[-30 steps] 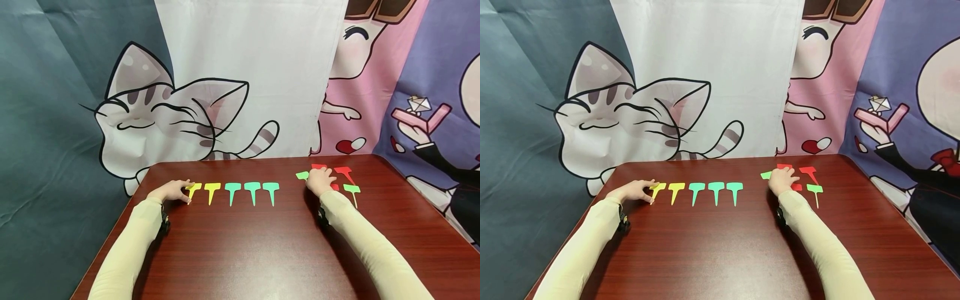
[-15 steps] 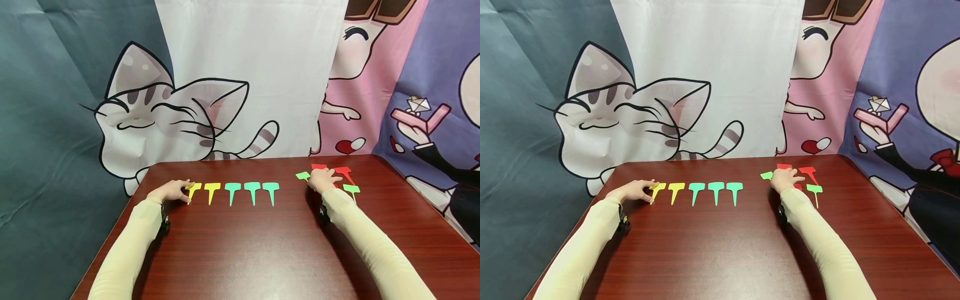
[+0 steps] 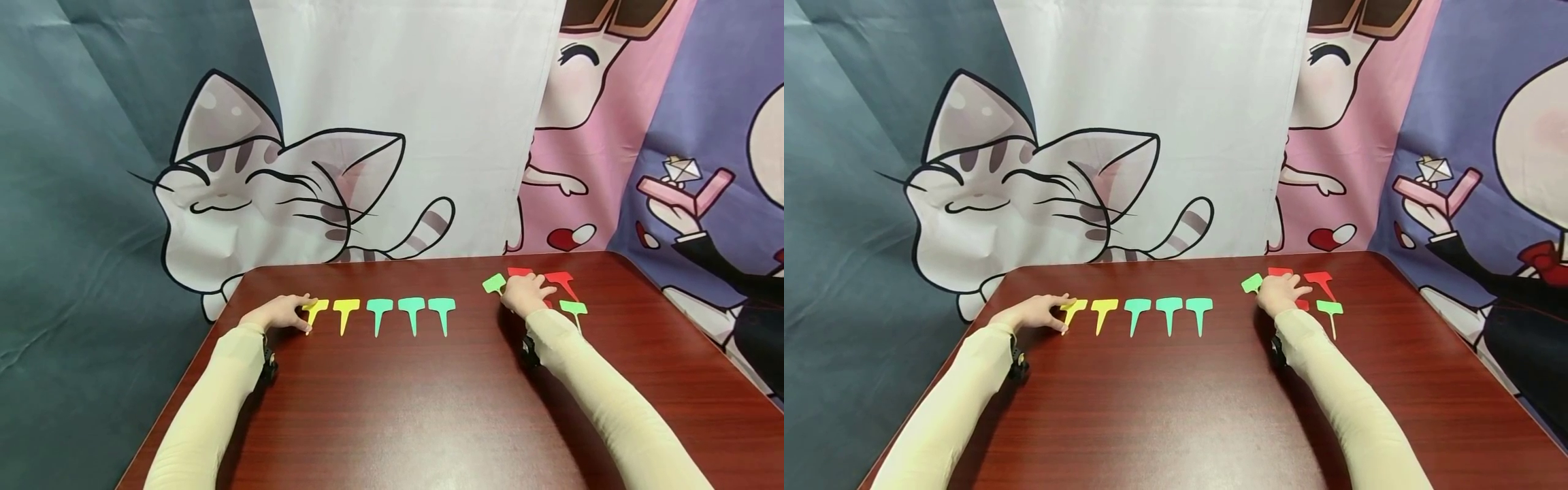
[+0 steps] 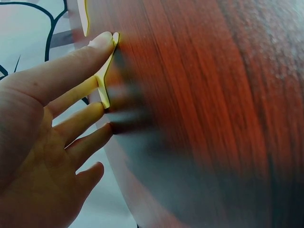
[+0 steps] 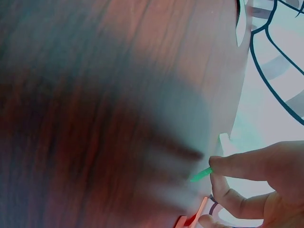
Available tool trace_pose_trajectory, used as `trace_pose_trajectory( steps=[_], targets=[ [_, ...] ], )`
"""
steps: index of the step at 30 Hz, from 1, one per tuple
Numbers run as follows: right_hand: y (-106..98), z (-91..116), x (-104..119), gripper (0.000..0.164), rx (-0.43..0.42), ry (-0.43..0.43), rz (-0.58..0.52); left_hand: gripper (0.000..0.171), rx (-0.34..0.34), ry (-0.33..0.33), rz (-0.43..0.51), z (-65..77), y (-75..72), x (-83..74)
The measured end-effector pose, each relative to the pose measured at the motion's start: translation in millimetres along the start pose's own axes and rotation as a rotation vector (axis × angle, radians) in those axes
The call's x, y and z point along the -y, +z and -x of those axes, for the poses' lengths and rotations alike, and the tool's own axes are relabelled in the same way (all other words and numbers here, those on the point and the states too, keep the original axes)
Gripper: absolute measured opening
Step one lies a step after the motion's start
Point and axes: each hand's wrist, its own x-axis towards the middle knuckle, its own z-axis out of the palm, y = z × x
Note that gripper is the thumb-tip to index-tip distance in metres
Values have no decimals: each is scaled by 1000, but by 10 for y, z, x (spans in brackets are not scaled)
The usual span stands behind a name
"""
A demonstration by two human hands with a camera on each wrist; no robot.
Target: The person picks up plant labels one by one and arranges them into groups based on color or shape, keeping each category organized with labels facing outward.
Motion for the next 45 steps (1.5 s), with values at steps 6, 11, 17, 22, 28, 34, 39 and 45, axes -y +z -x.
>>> trace_pose_trajectory(
  steps=[6, 11, 17, 22, 28, 34, 39, 45],
  targets=[
    [-22, 44, 38, 31, -14, -14, -3, 78, 1, -16, -9, -12, -8, 2],
    [-29, 88, 88, 28, -19, -26, 4, 77, 1, -20, -10, -12, -11, -10],
    [-5, 101, 88, 28, -3, -36, 21, 78, 3, -7, -19, -5, 6, -11],
    [8, 116, 79, 35, -14, -34, 18, 78, 3, -10, -25, -10, 17, -11],
    [-13, 147, 81, 35, -26, -52, 3, 78, -2, -12, -18, -12, 10, -16],
    [0, 180, 91, 24, -43, -95, -31, 77, -6, -12, -14, -5, 5, -17],
    [42, 215, 126, 23, -58, -139, -44, 79, 2, -9, -20, 10, 1, -22],
    [59, 270, 206, 22, -95, -191, -30, 79, 3, -10, -13, 20, 3, -22]
  ],
)
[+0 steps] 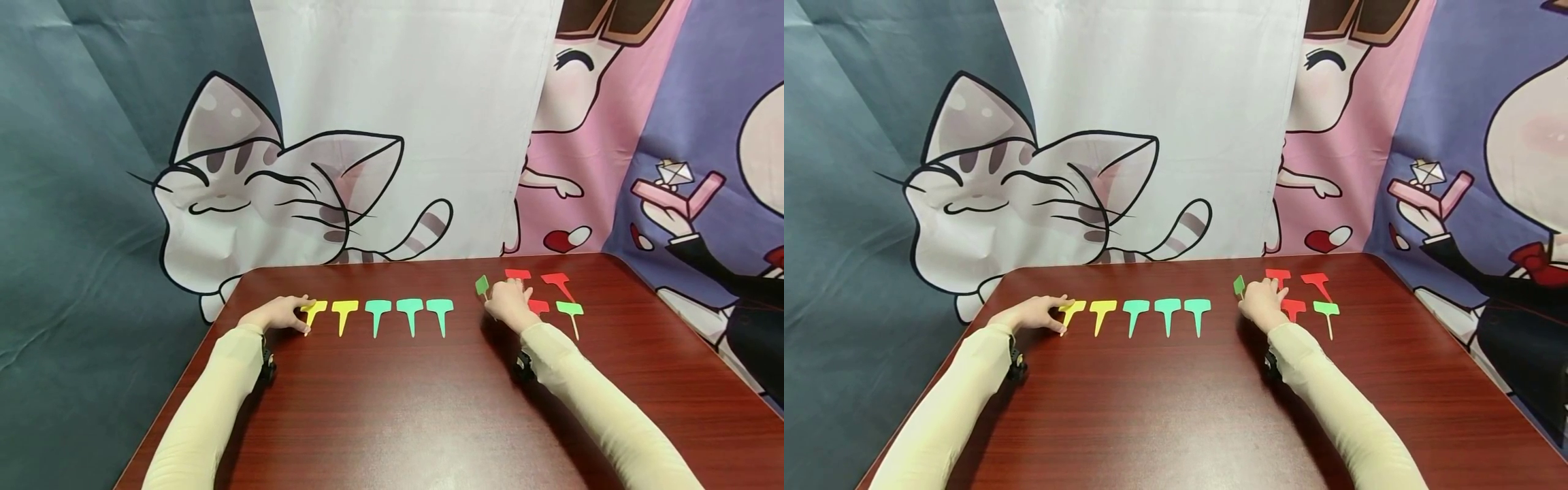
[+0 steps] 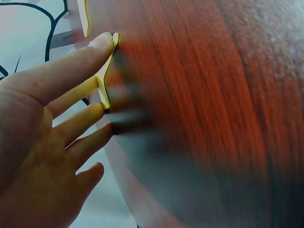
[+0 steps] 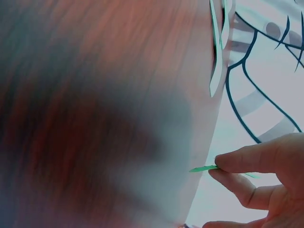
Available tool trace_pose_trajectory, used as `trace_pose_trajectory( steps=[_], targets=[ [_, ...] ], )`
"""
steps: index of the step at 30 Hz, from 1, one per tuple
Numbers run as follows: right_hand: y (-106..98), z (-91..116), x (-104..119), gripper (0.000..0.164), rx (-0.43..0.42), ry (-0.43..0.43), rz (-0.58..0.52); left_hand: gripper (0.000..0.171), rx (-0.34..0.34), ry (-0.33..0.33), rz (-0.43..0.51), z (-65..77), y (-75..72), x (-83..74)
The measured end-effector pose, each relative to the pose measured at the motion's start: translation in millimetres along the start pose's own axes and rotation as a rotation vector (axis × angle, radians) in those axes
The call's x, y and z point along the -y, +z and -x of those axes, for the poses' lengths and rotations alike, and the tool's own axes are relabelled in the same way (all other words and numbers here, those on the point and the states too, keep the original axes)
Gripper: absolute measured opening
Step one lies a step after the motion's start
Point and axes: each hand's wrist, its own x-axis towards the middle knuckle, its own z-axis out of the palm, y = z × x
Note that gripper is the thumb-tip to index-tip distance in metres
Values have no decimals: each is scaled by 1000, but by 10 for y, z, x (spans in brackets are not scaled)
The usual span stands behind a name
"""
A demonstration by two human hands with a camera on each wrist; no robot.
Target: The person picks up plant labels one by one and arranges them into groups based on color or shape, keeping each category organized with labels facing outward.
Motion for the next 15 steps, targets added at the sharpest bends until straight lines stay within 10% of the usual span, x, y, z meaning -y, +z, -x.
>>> trace_pose_trajectory(
  steps=[15],
  targets=[
    [91, 122, 305, 25, -18, -103, -40, 77, -9, 0, -9, -32, 11, 18]
  ],
)
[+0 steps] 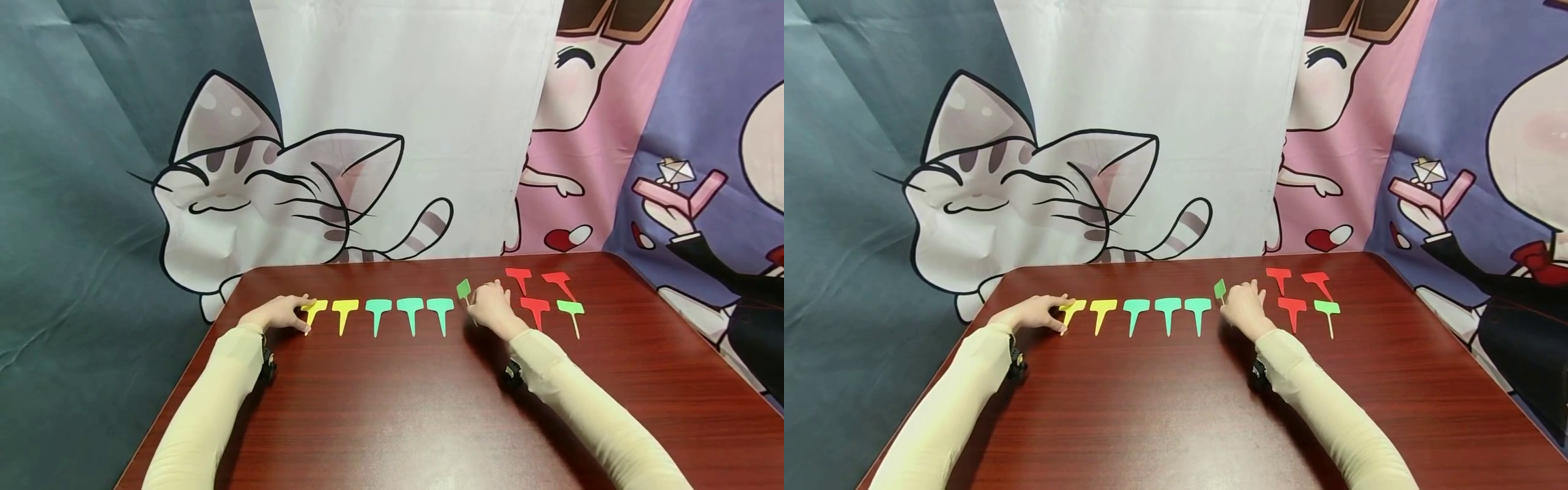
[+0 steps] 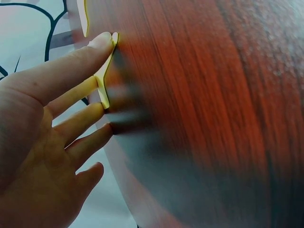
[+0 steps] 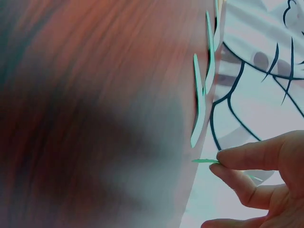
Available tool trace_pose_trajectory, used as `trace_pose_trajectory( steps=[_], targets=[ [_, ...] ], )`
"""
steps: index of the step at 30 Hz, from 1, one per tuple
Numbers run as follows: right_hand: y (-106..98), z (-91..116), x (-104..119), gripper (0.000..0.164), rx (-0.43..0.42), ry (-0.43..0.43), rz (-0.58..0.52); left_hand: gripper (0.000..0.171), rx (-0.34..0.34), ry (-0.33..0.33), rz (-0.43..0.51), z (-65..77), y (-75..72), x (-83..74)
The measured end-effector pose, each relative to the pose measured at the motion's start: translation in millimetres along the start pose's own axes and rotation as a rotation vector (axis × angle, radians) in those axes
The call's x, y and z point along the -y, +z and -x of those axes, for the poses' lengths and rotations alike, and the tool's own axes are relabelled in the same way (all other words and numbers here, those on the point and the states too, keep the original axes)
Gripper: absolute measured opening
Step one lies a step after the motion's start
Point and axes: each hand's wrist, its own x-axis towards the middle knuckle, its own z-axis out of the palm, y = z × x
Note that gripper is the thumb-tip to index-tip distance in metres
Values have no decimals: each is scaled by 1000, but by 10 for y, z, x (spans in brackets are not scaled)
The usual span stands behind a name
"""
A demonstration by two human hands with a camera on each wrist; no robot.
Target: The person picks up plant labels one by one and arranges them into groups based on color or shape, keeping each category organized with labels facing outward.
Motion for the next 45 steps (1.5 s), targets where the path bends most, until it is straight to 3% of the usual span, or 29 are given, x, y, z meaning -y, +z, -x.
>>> trace_pose_trajectory(
  steps=[4, 9, 18, 35, 45],
  targets=[
    [34, 31, 101, 29, -9, -15, -20, 77, -3, 9, 0, 9, -4, -8],
    [58, 72, 225, 23, -15, -45, -32, 77, -11, 24, -12, 15, -18, -17],
    [174, 142, 467, 17, 35, -69, -52, 77, 0, 17, -6, 29, -28, -34],
    [362, 263, 874, 29, 77, -138, -172, 77, 0, 5, 2, 26, -23, -17],
    [439, 366, 1173, 30, 113, -161, -116, 77, 0, 6, -6, 36, -25, -40]
  ],
)
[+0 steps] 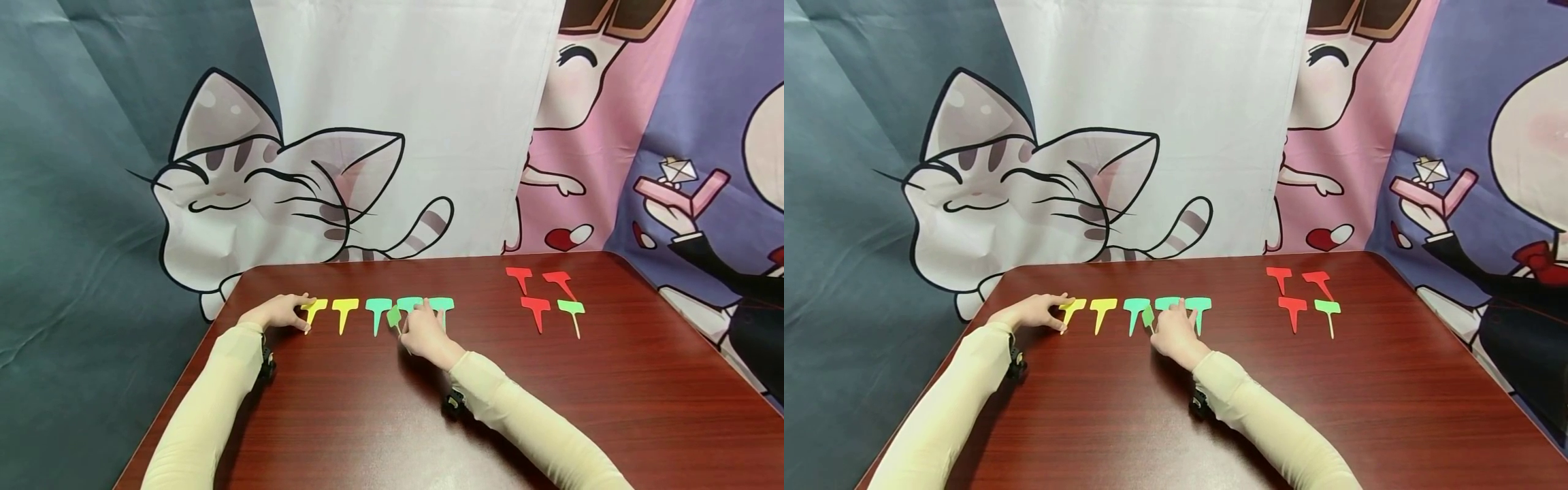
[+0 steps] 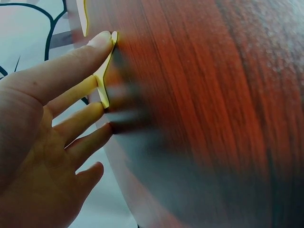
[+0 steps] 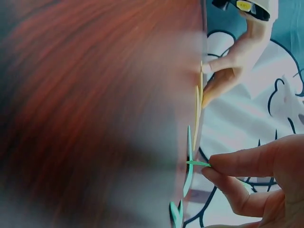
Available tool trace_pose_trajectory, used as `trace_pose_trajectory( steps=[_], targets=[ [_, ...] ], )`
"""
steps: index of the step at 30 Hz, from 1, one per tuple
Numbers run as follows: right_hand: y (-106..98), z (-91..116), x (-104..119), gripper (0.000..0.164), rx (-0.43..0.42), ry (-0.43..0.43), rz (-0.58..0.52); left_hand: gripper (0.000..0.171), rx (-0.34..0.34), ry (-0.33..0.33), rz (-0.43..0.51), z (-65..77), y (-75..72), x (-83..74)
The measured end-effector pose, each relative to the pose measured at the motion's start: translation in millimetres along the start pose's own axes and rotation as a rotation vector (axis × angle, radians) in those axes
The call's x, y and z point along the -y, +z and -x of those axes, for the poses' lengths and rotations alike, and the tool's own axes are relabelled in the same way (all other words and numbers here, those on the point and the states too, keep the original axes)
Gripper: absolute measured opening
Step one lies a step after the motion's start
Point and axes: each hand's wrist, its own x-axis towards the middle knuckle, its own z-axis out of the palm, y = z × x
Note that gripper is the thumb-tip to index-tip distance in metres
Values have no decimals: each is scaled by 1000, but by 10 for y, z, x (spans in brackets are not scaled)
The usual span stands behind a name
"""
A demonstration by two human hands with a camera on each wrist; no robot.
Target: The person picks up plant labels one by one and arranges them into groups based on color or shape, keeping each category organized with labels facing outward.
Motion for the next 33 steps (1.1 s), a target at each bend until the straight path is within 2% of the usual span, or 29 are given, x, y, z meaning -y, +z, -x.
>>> trace_pose_trajectory(
  steps=[6, 12, 21, 26, 33],
  targets=[
    [50, 36, 154, 39, 28, -36, -11, 76, -2, 0, -8, -11, 6, 0],
    [138, 54, 263, 31, 35, -65, -24, 77, 3, -5, -3, -18, 12, 4],
    [226, 98, 475, 28, 25, -110, -9, 78, -1, -1, -7, -5, 7, 15],
    [275, 102, 573, 22, 36, -111, 21, 77, -3, 0, -3, -13, 8, 23],
    [348, 88, 702, 24, 56, -111, 2, 77, -3, 6, -2, -31, 7, 37]
  ],
)
